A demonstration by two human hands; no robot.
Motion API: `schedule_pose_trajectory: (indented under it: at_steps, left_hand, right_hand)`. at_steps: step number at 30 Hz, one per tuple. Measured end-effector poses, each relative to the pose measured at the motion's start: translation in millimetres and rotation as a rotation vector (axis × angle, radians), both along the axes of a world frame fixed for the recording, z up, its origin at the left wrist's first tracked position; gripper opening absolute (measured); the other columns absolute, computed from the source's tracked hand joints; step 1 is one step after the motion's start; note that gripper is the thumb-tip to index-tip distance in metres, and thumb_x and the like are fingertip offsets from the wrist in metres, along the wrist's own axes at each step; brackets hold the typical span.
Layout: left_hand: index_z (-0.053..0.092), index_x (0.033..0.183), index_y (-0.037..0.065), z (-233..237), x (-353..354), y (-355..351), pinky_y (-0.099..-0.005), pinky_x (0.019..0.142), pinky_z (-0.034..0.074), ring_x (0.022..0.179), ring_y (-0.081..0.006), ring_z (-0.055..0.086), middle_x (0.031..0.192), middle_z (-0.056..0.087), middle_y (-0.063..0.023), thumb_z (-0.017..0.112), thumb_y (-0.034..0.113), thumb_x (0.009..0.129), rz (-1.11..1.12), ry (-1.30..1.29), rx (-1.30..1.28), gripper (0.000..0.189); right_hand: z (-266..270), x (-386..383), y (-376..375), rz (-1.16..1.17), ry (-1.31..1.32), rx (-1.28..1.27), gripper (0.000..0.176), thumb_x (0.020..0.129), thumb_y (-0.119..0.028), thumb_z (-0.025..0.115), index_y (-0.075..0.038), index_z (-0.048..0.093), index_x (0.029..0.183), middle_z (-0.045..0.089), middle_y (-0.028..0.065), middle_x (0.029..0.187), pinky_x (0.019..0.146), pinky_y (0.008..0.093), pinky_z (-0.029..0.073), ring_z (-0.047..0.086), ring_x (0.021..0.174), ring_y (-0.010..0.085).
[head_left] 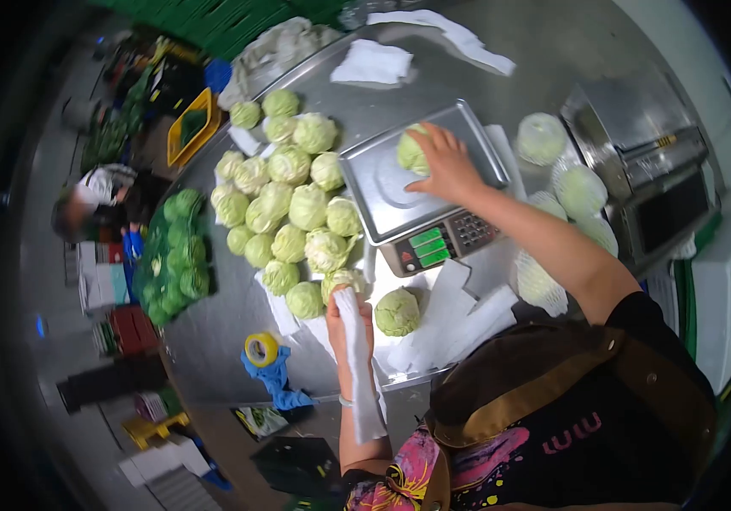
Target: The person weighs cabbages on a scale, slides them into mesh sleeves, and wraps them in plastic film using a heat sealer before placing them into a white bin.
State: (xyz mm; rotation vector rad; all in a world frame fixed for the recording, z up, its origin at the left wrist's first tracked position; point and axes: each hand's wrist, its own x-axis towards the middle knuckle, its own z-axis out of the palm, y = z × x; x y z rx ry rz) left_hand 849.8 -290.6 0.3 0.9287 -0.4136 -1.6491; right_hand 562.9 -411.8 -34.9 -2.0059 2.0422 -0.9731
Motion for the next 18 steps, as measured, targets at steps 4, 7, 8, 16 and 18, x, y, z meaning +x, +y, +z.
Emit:
schedule_pose_trajectory:
  at_steps: [4,7,8,16,18]
  left_hand:
    - [0.06,0.11,0.004,-18,26,11,-0.0239,0.064,0.045,0.076,-0.0122,0.054,0.087,0.059,-0.0032,0.06,0.002,0.088,-0.087,0.11,0.033,0.022]
    - [0.061,0.108,0.003,-26,38,13,-0.0318,0.072,0.05,0.088,-0.0196,0.059,0.097,0.063,-0.009,0.056,-0.003,0.085,-0.015,0.11,0.135,0.024]
    - [0.061,0.107,0.003,-27,42,9,-0.0322,0.071,0.05,0.087,-0.0199,0.059,0.098,0.063,-0.009,0.055,-0.003,0.085,-0.023,0.124,0.157,0.024]
    - [0.047,0.132,0.006,-76,73,-31,-0.025,0.051,0.033,0.058,-0.0126,0.04,0.1,0.061,-0.0097,0.038,0.039,0.099,-0.183,0.136,0.199,0.048]
    - [0.037,0.141,0.009,-82,97,-25,-0.0309,0.074,0.053,0.101,-0.0191,0.061,0.124,0.056,-0.009,0.049,0.038,0.094,-0.066,0.066,0.423,0.056]
  right_hand:
    - [-18,-20,-57,-0.006,0.105,0.163,0.089,0.058,-0.041,0.085,-0.017,0.046,0.134,0.043,0.017,0.134,0.103,0.0453,0.037,0.041,0.125,0.0398]
    - [-18,-31,-81,0.049,-0.062,0.424,0.09,0.054,-0.04,0.086,-0.016,0.047,0.132,0.046,0.0171,0.131,0.099,0.0445,0.042,0.048,0.12,0.0383]
    - [-16,-31,-81,0.078,-0.044,0.43,0.09,0.054,-0.04,0.086,-0.015,0.048,0.132,0.046,0.0172,0.13,0.098,0.0439,0.043,0.049,0.118,0.0376]
    - [39,158,-3,0.854,-0.186,0.183,0.085,0.057,-0.04,0.087,-0.006,0.053,0.126,0.048,0.0162,0.128,0.101,0.0443,0.042,0.045,0.122,0.0347]
    - [44,199,7,1.068,-0.113,0.155,0.084,0.063,-0.042,0.084,-0.007,0.049,0.131,0.046,0.0157,0.132,0.103,0.0434,0.039,0.044,0.123,0.0355]
